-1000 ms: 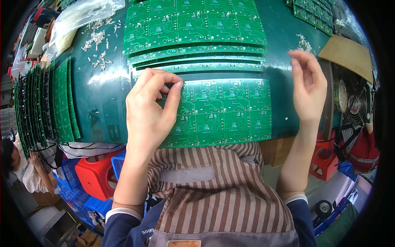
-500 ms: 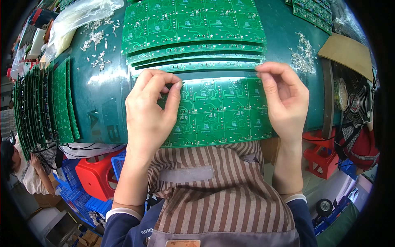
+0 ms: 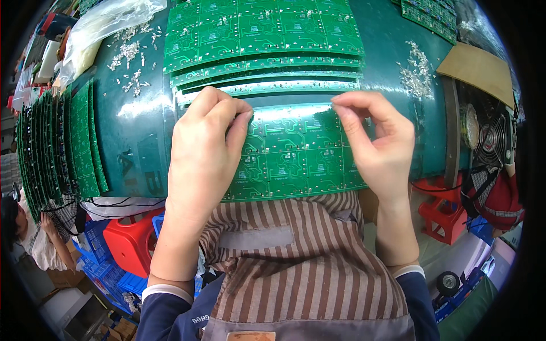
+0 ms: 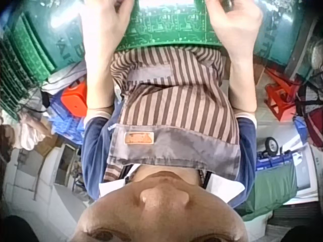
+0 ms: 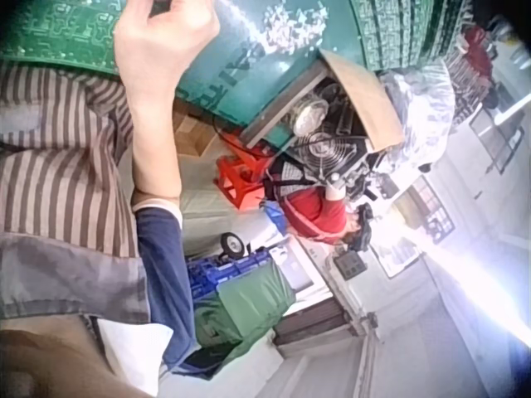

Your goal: The person inserts small electronic components into printed circuit boards by hand, working on an assembly line.

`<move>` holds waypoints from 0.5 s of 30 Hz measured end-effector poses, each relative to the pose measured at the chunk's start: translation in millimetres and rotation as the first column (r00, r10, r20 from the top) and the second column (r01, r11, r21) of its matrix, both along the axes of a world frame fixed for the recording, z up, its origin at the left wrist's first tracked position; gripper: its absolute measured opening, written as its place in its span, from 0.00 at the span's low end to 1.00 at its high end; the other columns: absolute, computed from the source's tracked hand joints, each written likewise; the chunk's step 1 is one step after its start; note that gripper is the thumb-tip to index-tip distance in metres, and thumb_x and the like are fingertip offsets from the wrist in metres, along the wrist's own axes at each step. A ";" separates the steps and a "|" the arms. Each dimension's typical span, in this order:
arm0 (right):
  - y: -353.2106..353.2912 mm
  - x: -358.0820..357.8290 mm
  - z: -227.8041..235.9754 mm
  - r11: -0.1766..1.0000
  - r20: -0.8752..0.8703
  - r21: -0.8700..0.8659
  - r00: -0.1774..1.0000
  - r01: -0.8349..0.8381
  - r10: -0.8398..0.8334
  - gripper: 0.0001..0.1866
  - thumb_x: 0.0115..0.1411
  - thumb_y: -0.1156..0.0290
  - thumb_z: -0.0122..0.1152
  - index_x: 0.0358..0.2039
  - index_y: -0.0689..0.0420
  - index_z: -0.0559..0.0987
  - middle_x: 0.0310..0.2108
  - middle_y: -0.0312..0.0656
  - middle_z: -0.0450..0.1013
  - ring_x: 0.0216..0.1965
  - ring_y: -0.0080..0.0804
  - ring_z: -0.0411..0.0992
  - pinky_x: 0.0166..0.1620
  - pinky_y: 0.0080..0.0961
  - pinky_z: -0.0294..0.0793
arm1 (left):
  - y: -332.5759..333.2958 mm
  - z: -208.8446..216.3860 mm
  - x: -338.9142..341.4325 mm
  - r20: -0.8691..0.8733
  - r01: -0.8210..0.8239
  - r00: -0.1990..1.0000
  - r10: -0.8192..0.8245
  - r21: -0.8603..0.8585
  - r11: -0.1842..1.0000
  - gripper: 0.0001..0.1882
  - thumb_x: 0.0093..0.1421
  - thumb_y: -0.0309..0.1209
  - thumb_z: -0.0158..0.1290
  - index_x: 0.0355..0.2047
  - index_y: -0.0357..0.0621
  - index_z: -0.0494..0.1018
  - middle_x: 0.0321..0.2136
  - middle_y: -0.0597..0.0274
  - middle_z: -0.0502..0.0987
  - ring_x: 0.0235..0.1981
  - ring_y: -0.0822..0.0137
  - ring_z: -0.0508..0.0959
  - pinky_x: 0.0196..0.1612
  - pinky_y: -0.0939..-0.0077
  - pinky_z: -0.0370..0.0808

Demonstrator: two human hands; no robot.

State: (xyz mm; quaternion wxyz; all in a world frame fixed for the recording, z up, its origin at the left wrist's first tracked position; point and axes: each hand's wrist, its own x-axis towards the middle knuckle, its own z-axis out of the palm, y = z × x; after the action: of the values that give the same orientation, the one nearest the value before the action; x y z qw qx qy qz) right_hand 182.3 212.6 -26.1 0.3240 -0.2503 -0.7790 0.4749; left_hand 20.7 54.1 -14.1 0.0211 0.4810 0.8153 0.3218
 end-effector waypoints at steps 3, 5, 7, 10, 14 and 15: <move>1.6 -2.3 0.5 0.986 0.054 0.154 0.997 -0.058 0.051 0.05 0.56 0.82 0.64 0.34 0.62 0.83 0.30 0.42 0.80 0.30 0.30 0.75 0.35 0.23 0.73 | -1.2 -2.2 -0.8 0.012 0.002 1.000 -0.002 0.000 1.000 0.04 0.55 0.19 0.61 0.32 0.34 0.80 0.29 0.58 0.78 0.26 0.67 0.79 0.32 0.76 0.76; 3.2 -2.6 -1.2 0.974 0.090 0.216 0.995 -0.066 0.047 0.05 0.56 0.82 0.63 0.33 0.61 0.83 0.31 0.44 0.79 0.32 0.36 0.75 0.35 0.27 0.73 | -1.9 -1.9 -0.7 0.027 -0.001 1.000 0.000 0.013 1.000 0.04 0.55 0.19 0.62 0.32 0.35 0.80 0.29 0.58 0.79 0.26 0.67 0.79 0.32 0.76 0.76; 4.1 -1.8 -2.3 0.972 0.110 0.223 0.993 -0.068 0.044 0.05 0.56 0.82 0.63 0.33 0.61 0.82 0.30 0.44 0.79 0.32 0.36 0.75 0.35 0.28 0.73 | -2.7 -2.1 -0.7 0.042 -0.005 0.999 0.004 0.026 1.000 0.05 0.55 0.18 0.62 0.32 0.35 0.81 0.29 0.59 0.79 0.26 0.68 0.79 0.32 0.77 0.76; 4.2 -1.1 -1.0 0.975 0.146 0.213 0.989 -0.066 0.035 0.05 0.56 0.82 0.62 0.33 0.61 0.82 0.30 0.44 0.79 0.31 0.37 0.75 0.35 0.28 0.73 | -4.8 -5.9 -0.7 0.081 -0.027 0.996 0.023 0.055 0.998 0.06 0.54 0.19 0.63 0.33 0.36 0.83 0.29 0.59 0.80 0.27 0.68 0.80 0.32 0.77 0.76; 6.0 -1.8 -1.4 0.978 0.171 0.193 0.984 -0.078 0.044 0.04 0.56 0.82 0.62 0.32 0.62 0.82 0.30 0.44 0.78 0.31 0.37 0.75 0.36 0.28 0.73 | -8.9 -8.9 -0.2 0.025 -0.025 0.999 0.023 0.080 0.996 0.08 0.53 0.20 0.64 0.35 0.38 0.84 0.29 0.60 0.80 0.29 0.68 0.80 0.32 0.77 0.76; 6.4 -2.2 -1.9 0.978 0.171 0.194 0.984 -0.080 0.047 0.04 0.56 0.82 0.62 0.32 0.62 0.82 0.30 0.44 0.78 0.31 0.37 0.75 0.36 0.28 0.73 | -9.9 -8.8 -0.1 0.034 -0.026 0.999 0.024 0.084 0.996 0.09 0.54 0.20 0.64 0.36 0.38 0.84 0.29 0.60 0.81 0.29 0.69 0.80 0.33 0.77 0.75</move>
State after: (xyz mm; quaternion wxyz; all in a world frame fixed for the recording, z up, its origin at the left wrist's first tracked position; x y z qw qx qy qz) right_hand 180.1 219.0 -28.0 0.2662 -0.2300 -0.8546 0.3819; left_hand 20.5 44.2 -23.0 0.0101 0.4658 0.8064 0.3641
